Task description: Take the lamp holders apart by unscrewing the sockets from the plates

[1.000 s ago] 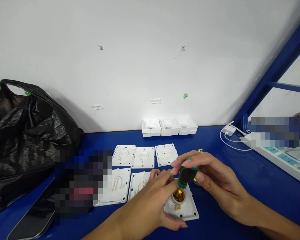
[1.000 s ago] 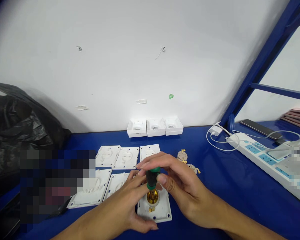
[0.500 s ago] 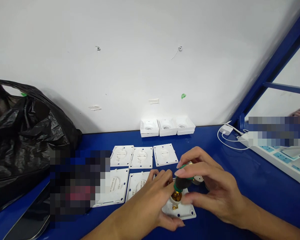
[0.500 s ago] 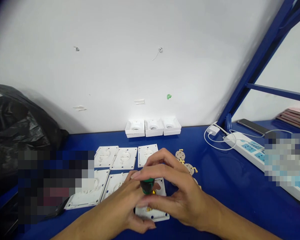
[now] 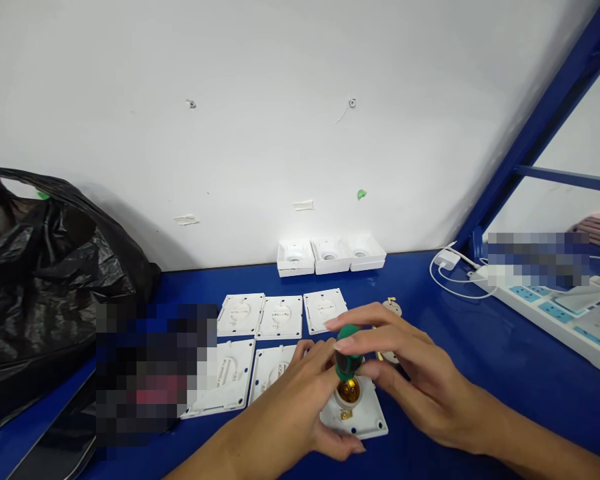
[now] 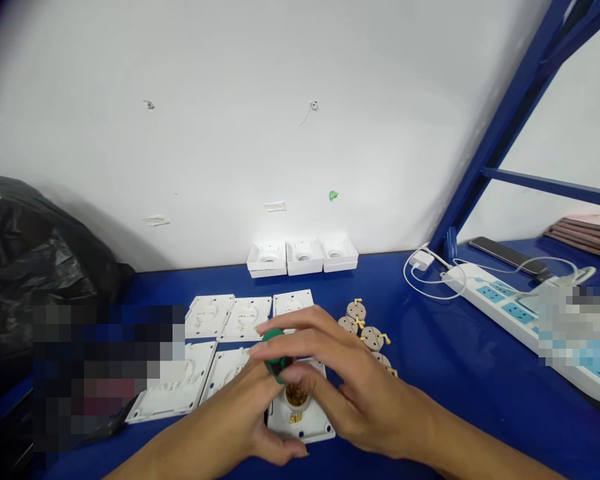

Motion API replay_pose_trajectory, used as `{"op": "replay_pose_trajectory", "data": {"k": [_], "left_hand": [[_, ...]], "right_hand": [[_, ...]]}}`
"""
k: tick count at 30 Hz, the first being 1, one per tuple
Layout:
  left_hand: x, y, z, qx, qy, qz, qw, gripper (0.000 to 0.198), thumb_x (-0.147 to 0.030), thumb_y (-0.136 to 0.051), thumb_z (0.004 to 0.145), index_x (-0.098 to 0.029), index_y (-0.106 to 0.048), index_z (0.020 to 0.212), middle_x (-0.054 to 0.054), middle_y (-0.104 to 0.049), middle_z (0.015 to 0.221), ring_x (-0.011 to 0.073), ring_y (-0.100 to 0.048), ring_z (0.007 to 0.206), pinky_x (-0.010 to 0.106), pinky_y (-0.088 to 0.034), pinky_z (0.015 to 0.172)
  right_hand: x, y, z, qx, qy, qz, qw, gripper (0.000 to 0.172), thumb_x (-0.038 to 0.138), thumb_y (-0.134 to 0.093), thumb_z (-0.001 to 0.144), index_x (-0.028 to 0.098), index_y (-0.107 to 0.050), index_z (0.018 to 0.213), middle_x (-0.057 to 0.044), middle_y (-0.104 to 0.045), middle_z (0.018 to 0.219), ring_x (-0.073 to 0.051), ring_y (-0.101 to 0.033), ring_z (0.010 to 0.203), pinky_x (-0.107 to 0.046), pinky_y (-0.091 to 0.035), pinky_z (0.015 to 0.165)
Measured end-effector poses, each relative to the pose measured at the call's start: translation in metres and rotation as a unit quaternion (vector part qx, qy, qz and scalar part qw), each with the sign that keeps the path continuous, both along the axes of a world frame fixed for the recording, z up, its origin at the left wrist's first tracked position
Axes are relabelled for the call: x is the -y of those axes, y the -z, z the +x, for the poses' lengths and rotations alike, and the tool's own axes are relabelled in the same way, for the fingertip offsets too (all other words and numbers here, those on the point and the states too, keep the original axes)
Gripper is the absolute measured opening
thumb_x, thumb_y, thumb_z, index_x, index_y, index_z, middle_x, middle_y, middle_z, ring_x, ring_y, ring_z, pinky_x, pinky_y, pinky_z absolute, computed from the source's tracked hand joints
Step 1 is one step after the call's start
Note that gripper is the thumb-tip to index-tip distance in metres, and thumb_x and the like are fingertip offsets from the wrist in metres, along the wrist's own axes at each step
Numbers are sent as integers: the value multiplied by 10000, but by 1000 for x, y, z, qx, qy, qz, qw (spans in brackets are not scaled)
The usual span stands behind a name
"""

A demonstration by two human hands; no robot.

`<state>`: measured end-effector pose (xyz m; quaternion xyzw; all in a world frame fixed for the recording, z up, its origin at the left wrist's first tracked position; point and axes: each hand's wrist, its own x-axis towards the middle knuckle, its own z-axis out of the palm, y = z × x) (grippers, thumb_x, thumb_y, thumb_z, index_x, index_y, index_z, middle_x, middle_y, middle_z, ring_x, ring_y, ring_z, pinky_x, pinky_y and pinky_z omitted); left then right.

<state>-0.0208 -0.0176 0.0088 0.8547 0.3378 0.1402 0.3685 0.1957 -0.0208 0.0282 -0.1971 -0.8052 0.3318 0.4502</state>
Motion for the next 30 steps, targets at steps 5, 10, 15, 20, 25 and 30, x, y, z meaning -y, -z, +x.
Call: {"op": "replay_pose_trajectory", "data": {"k": [5,10,15,20,25,30], "left_hand": [[1,3,0,-20,-12,-7,1000,693,-338,-965,747,-305,-644,1361,57,-606,1324,342,-549,1245,501,-359,1164],[2,1,1,-6,-13,-11,1000,822,-296,-966,747,-337,-562,1461,38,-607,1308,329,-543,1255,527,-275,1227],[2,0,0,-4,-9,-7,1000,818,-324,-962,766,-333,-561,1478,67,-581,1414,354,-533,1278,536,-327,1193],[1,-2,-1,-5,-3,-14,1000,891,-239,-959,751,-351,-517,1516,60,-574,1423,351,-535,1277,538,-348,1184],[1,-7,0,1,8,-29,1000,926,-213,-945,757,-399,-480,1536,53,-504,1535,370,-508,1337,616,-306,1207],[1,-8,1,-15,-2,-26,1000,802,-239,-947,767,-317,-574,1472,61,-610,1364,335,-584,1227,628,-264,1227]], "right_hand": [[1,4,-2,-86,71,-33,993,390,107,-663,1000,334,-620,1314,-44,-665,1256,-198,-667,1191,-356,-585,1010],[1,4,-3,-31,34,-91,995,414,194,-570,1066,347,-545,1451,-70,-637,1387,-225,-606,1319,-406,-548,1098],[2,7,-5,-58,82,-38,994,417,141,-614,1033,339,-599,1399,-52,-649,1245,-196,-626,1169,-339,-567,1014],[8,2,-3,-14,58,24,998,525,148,-672,1004,351,-577,1479,-75,-595,1288,-213,-622,1187,-330,-598,973],[10,4,-3,18,40,68,997,628,71,-552,1033,302,-431,1605,-109,-624,1296,-225,-631,1182,-363,-607,978],[7,7,-5,-2,53,154,987,678,176,-716,987,339,-445,1587,-88,-606,1201,-230,-628,1120,-344,-620,894]]}}
